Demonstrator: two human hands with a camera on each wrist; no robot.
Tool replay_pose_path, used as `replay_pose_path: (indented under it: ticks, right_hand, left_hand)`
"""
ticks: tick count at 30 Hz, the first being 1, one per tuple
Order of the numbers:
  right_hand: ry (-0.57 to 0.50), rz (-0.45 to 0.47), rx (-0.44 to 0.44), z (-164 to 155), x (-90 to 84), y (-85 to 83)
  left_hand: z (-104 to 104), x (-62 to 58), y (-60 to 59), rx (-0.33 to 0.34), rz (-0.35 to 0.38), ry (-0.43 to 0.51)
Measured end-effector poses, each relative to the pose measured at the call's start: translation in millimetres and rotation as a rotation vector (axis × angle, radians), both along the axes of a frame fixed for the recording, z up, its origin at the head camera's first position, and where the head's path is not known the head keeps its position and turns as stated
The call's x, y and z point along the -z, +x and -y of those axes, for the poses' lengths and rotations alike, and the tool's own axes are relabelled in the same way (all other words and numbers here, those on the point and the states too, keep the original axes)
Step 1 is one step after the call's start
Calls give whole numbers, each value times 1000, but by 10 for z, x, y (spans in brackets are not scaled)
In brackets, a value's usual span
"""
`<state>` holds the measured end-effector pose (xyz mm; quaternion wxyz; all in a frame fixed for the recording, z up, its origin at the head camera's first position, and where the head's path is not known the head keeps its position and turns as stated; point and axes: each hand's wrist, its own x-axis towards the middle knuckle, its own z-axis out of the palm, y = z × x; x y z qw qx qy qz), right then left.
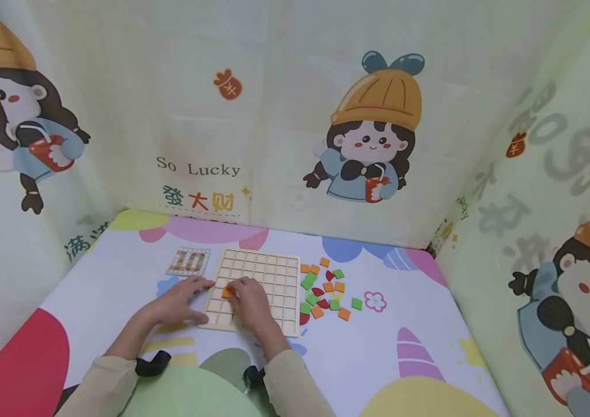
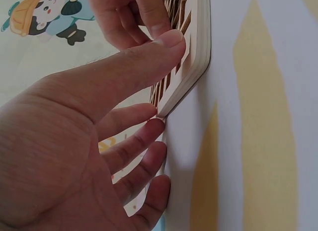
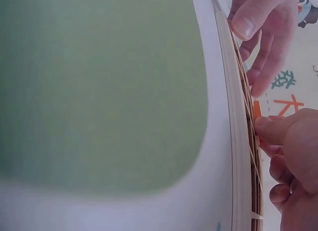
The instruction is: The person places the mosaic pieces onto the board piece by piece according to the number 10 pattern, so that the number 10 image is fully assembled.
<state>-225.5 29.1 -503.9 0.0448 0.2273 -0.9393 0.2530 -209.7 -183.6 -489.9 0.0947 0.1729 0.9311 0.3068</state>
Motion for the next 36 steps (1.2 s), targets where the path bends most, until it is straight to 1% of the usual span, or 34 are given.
replay_pose_path:
  ticks: [2,6,10,14,19,24,28,32,34,36]
  right_hand:
    - [20,-22,-22,-10,-3,8]
    - [28,-38,-35,-21,2,20]
    - [3,1,-12,-22,-1,29]
    - [-52,52,13,-20,-39,54]
    - [-73,44,8,-18,-71,70]
    - [-81,23,23,-12,-58,69]
    - [-102,56,25,4,-64,80]
    - [-110,116,-3,32,-87,107]
    - [-96,121,-31,44,-90,119]
    - [-75,100,-65,54,-82,126]
  left_hand:
    - [-2,-3,4,-3,1,0]
    - [-4,-4,7,-6,5,-4]
    - [-5,-4,7,-7,10,-4]
    - [0,-19,10,-5,12,1]
    - [5,-23,12,-9,12,7]
    - [1,-20,14,-8,15,6]
    - [-4,-28,14,-12,26,9]
    - [-4,-29,11,-13,34,13]
    - [-2,-26,9,-11,31,13]
    - [4,-21,6,-5,21,14]
